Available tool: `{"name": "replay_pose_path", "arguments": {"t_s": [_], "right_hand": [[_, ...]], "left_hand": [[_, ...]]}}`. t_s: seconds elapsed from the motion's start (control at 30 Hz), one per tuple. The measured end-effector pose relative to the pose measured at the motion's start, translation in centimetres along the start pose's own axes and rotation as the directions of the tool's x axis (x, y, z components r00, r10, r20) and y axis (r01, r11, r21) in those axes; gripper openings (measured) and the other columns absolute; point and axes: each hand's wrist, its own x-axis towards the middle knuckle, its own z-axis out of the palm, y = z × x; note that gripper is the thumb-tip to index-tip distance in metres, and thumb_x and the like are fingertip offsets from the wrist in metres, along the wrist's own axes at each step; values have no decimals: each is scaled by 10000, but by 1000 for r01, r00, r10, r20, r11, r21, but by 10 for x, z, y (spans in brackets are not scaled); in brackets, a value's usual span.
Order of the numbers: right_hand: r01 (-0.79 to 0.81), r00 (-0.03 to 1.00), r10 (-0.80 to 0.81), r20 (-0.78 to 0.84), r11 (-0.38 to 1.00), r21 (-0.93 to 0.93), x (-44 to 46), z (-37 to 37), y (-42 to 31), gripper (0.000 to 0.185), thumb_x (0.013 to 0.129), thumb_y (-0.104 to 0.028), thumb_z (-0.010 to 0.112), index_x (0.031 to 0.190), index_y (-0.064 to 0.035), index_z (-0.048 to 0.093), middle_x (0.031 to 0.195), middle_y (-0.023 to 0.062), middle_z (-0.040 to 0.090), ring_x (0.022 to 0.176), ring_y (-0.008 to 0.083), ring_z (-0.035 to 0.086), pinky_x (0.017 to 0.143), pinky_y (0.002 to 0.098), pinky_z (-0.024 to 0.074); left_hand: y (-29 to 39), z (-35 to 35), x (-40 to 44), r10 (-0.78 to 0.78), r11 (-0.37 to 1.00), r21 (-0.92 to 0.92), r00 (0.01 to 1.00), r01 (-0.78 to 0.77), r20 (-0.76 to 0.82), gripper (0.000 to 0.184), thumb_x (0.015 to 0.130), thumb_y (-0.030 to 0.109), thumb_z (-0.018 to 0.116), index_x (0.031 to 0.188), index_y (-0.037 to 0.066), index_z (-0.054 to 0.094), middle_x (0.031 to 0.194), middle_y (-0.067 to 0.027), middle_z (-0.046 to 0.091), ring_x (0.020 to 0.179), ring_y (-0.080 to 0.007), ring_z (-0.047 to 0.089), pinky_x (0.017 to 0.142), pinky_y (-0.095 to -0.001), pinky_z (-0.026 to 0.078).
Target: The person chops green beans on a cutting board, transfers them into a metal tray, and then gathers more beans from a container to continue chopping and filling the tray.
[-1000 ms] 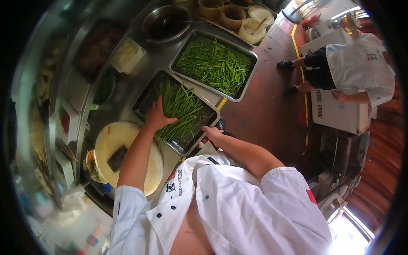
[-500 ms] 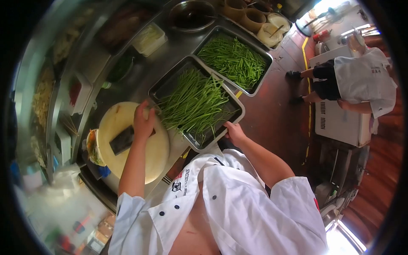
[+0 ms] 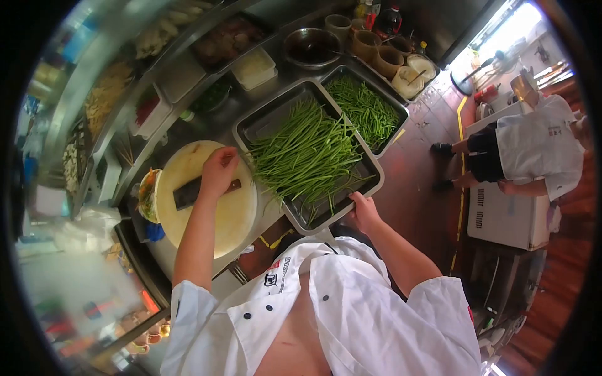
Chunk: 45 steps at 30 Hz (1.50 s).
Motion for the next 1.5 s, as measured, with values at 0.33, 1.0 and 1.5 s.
{"name": "replay_pose_path", "arguments": {"t_s": [0.33, 1.0, 1.5], "right_hand": [[-32, 973, 13, 231, 996, 78, -41, -62, -10, 157, 939, -142, 579, 1049, -41, 627, 843, 50, 627, 590, 135, 520, 483, 277, 369], [-89, 921, 183, 342, 958, -273, -134, 3, 24, 109, 932, -160, 606, 914, -54, 625, 772, 34, 591, 547, 134, 487, 478, 290, 378], [-374, 477, 771, 421, 612, -697, -190, 89, 341, 302, 1027, -339, 596, 1118, -51, 608, 887, 68, 671, 698, 164, 607, 613, 319, 503]], "left_hand": [[100, 51, -75, 271, 903, 377, 955, -207, -125, 132, 898, 91, 732, 1018, 35, 733, 964, -84, 740, 867, -188, 696, 764, -321, 551], [-42, 91, -431, -301, 908, -379, 909, 179, -290, 270, 989, 143, 554, 1243, 67, 601, 1066, -57, 693, 883, -150, 624, 801, -313, 518], [-198, 66, -633, -695, 615, -785, 517, 70, -499, 379, 902, 110, 574, 1273, 34, 568, 1098, -83, 659, 947, -177, 641, 768, -336, 538]]}}
